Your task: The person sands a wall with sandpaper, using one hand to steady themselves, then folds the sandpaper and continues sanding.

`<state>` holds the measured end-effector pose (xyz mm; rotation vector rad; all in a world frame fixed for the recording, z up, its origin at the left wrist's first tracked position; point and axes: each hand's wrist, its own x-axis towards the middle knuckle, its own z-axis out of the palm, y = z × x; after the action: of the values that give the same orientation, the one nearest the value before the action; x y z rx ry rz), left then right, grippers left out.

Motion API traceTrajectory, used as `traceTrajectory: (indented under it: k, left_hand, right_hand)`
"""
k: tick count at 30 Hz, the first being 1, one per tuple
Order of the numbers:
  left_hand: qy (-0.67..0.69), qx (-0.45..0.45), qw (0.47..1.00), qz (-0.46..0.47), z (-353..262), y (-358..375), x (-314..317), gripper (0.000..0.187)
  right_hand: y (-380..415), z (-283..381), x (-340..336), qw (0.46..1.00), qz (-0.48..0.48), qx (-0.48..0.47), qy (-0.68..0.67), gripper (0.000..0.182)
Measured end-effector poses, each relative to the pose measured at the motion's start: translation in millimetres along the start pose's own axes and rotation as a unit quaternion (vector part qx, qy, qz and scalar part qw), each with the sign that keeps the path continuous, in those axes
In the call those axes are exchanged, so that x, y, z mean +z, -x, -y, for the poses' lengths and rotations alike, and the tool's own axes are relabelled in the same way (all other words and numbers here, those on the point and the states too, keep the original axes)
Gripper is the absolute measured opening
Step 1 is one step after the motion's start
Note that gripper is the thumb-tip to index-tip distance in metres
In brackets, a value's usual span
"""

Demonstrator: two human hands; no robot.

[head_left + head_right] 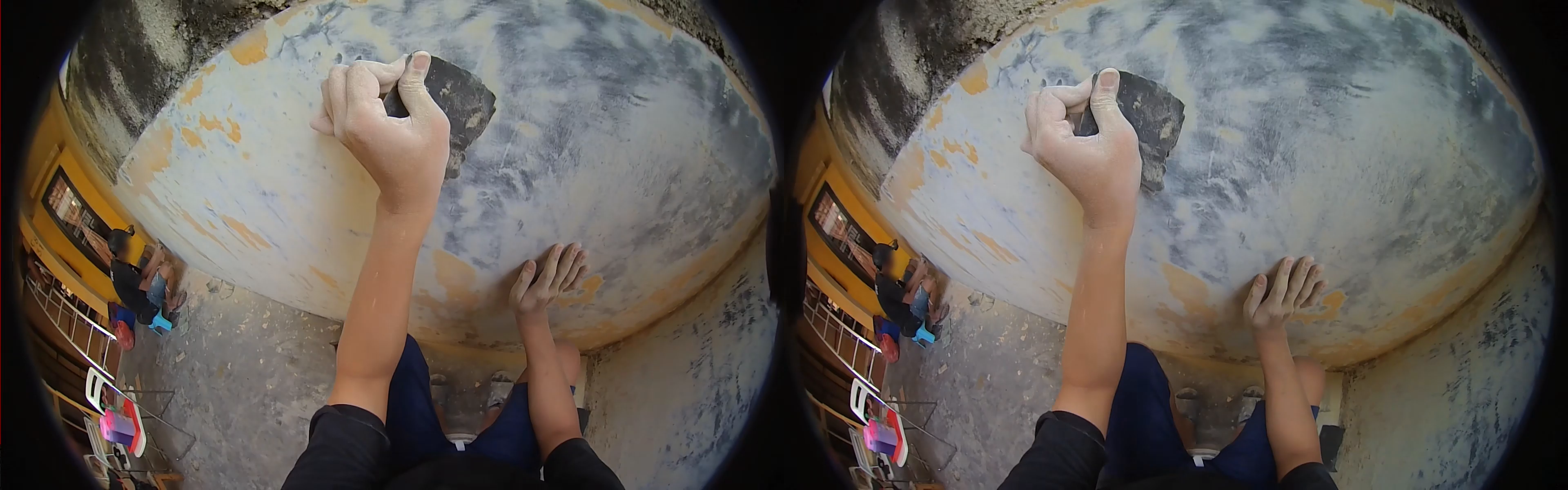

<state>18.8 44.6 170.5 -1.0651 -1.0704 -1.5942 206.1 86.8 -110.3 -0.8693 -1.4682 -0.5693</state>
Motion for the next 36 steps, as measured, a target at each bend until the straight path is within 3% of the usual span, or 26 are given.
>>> traceTrajectory:
  k: [2,4,8,13,14,18,25,27,31,36]
  left_hand:
    - [-0.009,0.027,0.999,-0.015,-1.3,3.3,-0.3,0.031]
    - [0.048,-0.069,0.996,0.011,-1.5,29.9,-7.3,0.028]
    - [0.059,-0.071,0.996,0.013,-2.4,29.5,-8.0,0.028]
    - [0.056,-0.007,0.998,-0.018,-2.1,0.0,5.9,0.028]
    - [0.046,-0.057,0.997,0.009,-3.0,10.0,-0.1,0.028]
    - [0.031,-0.076,0.996,0.020,3.0,44.4,-14.0,0.027]
    - [0.043,-0.067,0.997,0.005,-3.2,10.4,-4.5,0.030]
    - [0.066,-0.129,0.989,0.026,-2.0,30.3,-10.7,0.030]
    - [0.038,-0.087,0.995,0.020,-0.4,28.7,-9.6,0.030]
    - [0.058,-0.098,0.993,-0.008,-1.5,3.3,0.4,0.030]
  right_hand:
    - [-1.9,-0.2,2.8,1.000,0.000,0.003,0.002,0.054]
    - [-5.4,1.1,4.9,1.000,-0.012,0.002,0.002,0.054]
    - [-4.9,1.2,4.8,1.000,-0.015,-0.001,0.004,0.053]
    - [2.9,-0.2,4.4,1.000,-0.011,0.014,-0.016,0.052]
    - [0.7,-0.7,5.9,1.000,-0.014,0.016,-0.016,0.053]
    - [-3.9,0.3,4.8,1.000,-0.014,0.001,-0.004,0.053]
    - [-0.3,-1.4,-0.6,1.000,0.001,0.000,-0.010,0.053]
    - [-3.1,-2.1,2.0,1.000,-0.002,0.002,-0.011,0.054]
    - [-5.0,-0.8,3.9,1.000,-0.013,-0.003,-0.001,0.054]
    - [-1.8,-0.2,0.7,1.000,-0.004,0.000,-0.007,0.054]
